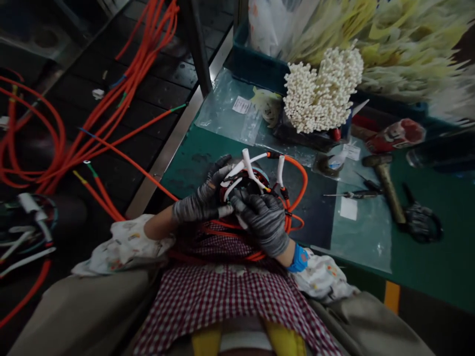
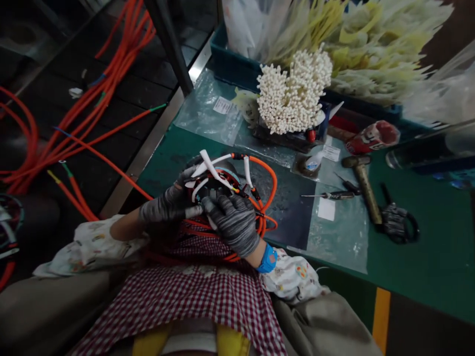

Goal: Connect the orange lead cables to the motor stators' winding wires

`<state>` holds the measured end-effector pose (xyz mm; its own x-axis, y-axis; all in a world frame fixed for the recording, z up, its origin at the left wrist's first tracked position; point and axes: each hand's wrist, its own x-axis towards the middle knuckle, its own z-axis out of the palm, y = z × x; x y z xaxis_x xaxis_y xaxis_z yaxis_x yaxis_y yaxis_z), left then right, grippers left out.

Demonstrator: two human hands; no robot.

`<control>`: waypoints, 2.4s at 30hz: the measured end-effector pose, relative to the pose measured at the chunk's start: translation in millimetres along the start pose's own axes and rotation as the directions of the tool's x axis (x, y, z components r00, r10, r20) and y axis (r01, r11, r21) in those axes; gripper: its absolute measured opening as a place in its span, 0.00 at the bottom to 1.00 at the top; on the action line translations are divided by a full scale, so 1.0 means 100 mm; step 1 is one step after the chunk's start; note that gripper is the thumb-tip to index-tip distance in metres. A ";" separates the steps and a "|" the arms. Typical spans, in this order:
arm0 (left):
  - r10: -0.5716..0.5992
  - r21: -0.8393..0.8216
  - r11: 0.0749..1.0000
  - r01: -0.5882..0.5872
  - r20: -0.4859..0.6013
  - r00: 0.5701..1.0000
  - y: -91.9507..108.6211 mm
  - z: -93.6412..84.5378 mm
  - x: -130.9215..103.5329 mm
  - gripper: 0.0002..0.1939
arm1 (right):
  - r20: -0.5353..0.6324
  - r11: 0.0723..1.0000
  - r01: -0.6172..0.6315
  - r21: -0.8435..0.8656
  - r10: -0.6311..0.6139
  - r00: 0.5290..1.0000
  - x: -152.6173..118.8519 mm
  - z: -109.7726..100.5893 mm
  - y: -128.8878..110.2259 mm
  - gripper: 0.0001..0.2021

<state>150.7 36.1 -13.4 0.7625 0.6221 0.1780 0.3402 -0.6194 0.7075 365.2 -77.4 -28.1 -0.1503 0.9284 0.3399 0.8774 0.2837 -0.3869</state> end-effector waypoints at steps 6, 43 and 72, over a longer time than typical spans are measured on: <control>0.015 0.076 0.997 -0.008 -0.093 0.996 0.03 0.09 -0.01 0.48 | -0.028 0.993 0.033 -0.118 -0.036 0.999 -0.04 -0.01 -0.07 0.15; 0.056 -0.024 0.997 -0.076 -0.454 0.889 0.28 0.73 0.21 0.41 | -0.133 0.989 -0.052 -0.142 0.033 0.991 -0.25 -0.40 0.57 0.13; 0.073 0.167 0.984 -0.054 -0.110 0.991 0.69 0.48 0.74 0.43 | 0.116 0.974 -0.162 0.156 0.145 0.983 -0.19 -0.67 0.96 0.12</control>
<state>256.6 16.7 15.5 0.7202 0.6241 0.3030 0.3857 -0.7233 0.5728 482.5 -84.4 -14.4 -0.0737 0.9812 0.1786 0.8079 0.1638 -0.5661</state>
